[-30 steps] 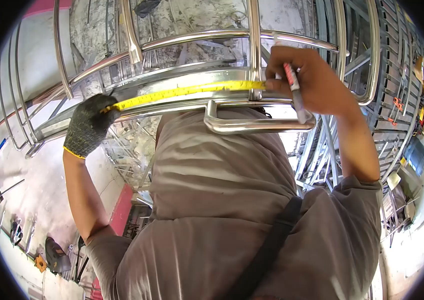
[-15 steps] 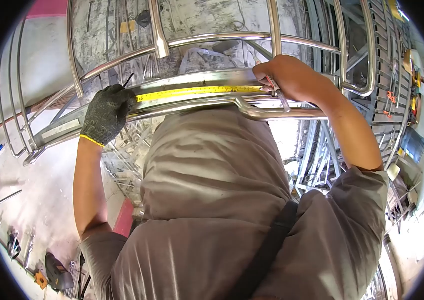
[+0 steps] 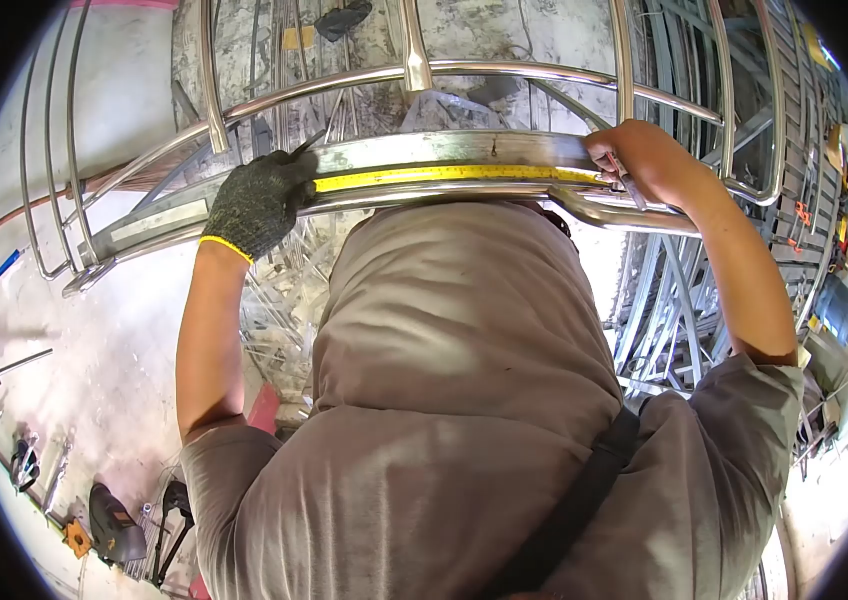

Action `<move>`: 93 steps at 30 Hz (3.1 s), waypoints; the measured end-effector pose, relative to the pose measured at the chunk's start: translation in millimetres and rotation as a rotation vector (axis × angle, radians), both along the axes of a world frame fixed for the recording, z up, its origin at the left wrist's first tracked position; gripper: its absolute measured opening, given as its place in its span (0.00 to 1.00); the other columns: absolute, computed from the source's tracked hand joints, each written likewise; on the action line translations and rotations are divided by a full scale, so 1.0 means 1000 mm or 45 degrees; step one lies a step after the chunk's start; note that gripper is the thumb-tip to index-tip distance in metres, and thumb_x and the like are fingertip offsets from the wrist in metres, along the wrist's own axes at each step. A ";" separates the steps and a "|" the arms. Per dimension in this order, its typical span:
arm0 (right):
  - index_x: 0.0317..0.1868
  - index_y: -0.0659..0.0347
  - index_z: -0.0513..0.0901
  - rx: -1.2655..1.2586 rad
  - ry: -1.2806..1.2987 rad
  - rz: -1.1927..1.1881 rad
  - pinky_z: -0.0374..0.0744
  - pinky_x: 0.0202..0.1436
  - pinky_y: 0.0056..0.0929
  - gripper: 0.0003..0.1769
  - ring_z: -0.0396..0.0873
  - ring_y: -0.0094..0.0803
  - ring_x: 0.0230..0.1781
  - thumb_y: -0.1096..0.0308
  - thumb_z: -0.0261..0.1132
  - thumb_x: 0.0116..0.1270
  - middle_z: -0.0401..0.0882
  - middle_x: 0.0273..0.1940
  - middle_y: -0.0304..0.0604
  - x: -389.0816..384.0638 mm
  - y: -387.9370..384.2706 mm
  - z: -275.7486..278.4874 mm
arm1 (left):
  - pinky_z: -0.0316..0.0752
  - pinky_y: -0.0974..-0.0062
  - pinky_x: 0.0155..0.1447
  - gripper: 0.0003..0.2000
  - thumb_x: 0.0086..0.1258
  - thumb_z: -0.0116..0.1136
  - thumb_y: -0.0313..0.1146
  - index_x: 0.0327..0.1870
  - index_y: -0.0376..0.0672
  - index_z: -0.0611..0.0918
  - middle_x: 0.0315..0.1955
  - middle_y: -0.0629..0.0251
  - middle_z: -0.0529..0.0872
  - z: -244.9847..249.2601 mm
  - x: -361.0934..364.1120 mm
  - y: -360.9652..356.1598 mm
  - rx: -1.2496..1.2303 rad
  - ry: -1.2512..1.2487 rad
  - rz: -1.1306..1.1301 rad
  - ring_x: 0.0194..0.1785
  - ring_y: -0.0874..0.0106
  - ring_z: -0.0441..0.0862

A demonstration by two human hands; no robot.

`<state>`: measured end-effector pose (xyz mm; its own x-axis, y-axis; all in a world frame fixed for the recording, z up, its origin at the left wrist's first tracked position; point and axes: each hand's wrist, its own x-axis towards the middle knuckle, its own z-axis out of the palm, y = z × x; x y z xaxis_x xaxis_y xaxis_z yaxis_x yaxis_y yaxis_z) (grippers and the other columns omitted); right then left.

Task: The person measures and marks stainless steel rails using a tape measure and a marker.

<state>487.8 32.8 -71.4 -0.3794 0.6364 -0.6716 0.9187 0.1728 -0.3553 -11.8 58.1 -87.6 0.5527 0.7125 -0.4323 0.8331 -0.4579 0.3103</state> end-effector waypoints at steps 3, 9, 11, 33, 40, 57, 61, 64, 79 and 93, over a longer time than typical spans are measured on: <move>0.37 0.64 0.78 0.110 0.013 0.068 0.79 0.46 0.50 0.05 0.83 0.59 0.39 0.76 0.67 0.66 0.84 0.34 0.55 0.008 -0.003 -0.002 | 0.85 0.49 0.56 0.16 0.77 0.68 0.33 0.63 0.46 0.91 0.48 0.49 0.92 0.000 -0.011 0.000 0.033 0.005 -0.018 0.52 0.45 0.91; 0.37 0.64 0.77 0.116 0.015 0.040 0.79 0.44 0.50 0.09 0.84 0.61 0.40 0.82 0.69 0.59 0.84 0.34 0.55 0.008 -0.007 -0.003 | 0.87 0.49 0.55 0.15 0.73 0.68 0.28 0.59 0.50 0.91 0.51 0.50 0.94 -0.007 -0.069 0.003 0.124 -0.054 -0.039 0.51 0.45 0.92; 0.36 0.63 0.77 0.099 0.040 0.018 0.79 0.43 0.50 0.10 0.84 0.60 0.40 0.82 0.69 0.59 0.83 0.33 0.54 0.010 -0.008 -0.008 | 0.88 0.50 0.57 0.15 0.73 0.69 0.29 0.59 0.48 0.91 0.54 0.50 0.94 -0.015 -0.081 0.004 0.130 -0.143 -0.045 0.52 0.45 0.92; 0.51 0.66 0.87 0.433 0.713 -0.493 0.82 0.49 0.37 0.14 0.85 0.32 0.42 0.61 0.67 0.86 0.89 0.36 0.44 -0.002 -0.015 0.031 | 0.88 0.54 0.52 0.11 0.72 0.72 0.27 0.54 0.47 0.92 0.48 0.48 0.94 -0.026 -0.073 0.004 0.154 -0.418 -0.029 0.48 0.44 0.92; 0.60 0.65 0.87 0.649 0.982 -0.802 0.77 0.46 0.26 0.28 0.77 0.22 0.39 0.45 0.60 0.92 0.83 0.38 0.38 -0.096 -0.047 0.062 | 0.87 0.53 0.55 0.15 0.72 0.70 0.27 0.58 0.49 0.93 0.50 0.48 0.94 -0.022 -0.080 0.004 0.121 -0.285 0.025 0.50 0.46 0.92; 0.53 0.70 0.89 1.200 0.870 -1.502 0.74 0.37 0.26 0.33 0.80 0.24 0.31 0.42 0.58 0.92 0.88 0.38 0.43 -0.023 -0.093 0.074 | 0.87 0.60 0.53 0.21 0.69 0.63 0.19 0.61 0.43 0.92 0.44 0.49 0.95 -0.012 -0.072 0.003 0.014 -0.362 0.081 0.45 0.52 0.94; 0.53 0.70 0.89 1.189 0.844 -1.531 0.74 0.37 0.26 0.32 0.80 0.24 0.31 0.43 0.58 0.92 0.88 0.38 0.43 -0.022 -0.096 0.073 | 0.87 0.62 0.52 0.20 0.71 0.63 0.18 0.62 0.42 0.92 0.44 0.49 0.95 -0.017 -0.075 0.001 0.074 -0.438 0.067 0.44 0.54 0.94; 0.53 0.70 0.89 1.159 0.863 -1.527 0.75 0.38 0.26 0.32 0.81 0.24 0.32 0.44 0.59 0.92 0.88 0.39 0.43 -0.020 -0.095 0.074 | 0.87 0.58 0.55 0.20 0.69 0.63 0.19 0.60 0.46 0.93 0.50 0.48 0.95 -0.016 -0.073 0.001 0.043 -0.405 0.113 0.50 0.49 0.94; 0.55 0.66 0.91 0.313 1.344 -0.846 0.84 0.48 0.25 0.13 0.87 0.24 0.42 0.71 0.76 0.74 0.93 0.44 0.42 -0.161 -0.075 0.028 | 0.87 0.52 0.52 0.13 0.71 0.67 0.27 0.54 0.50 0.92 0.50 0.52 0.94 -0.025 -0.081 -0.001 0.154 -0.400 0.047 0.47 0.47 0.92; 0.42 0.62 0.88 0.235 1.199 -1.014 0.82 0.42 0.26 0.09 0.84 0.20 0.36 0.70 0.80 0.69 0.89 0.37 0.37 -0.242 -0.070 -0.065 | 0.86 0.55 0.58 0.13 0.74 0.69 0.32 0.57 0.48 0.94 0.49 0.49 0.95 -0.012 -0.075 0.000 0.093 -0.189 0.031 0.51 0.48 0.93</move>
<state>245.9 -36.8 -136.0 -0.1299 0.9658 -0.2244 0.1921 -0.1976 -0.9613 -86.9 58.3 -99.7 0.5889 0.7531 -0.2933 0.7915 -0.4642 0.3976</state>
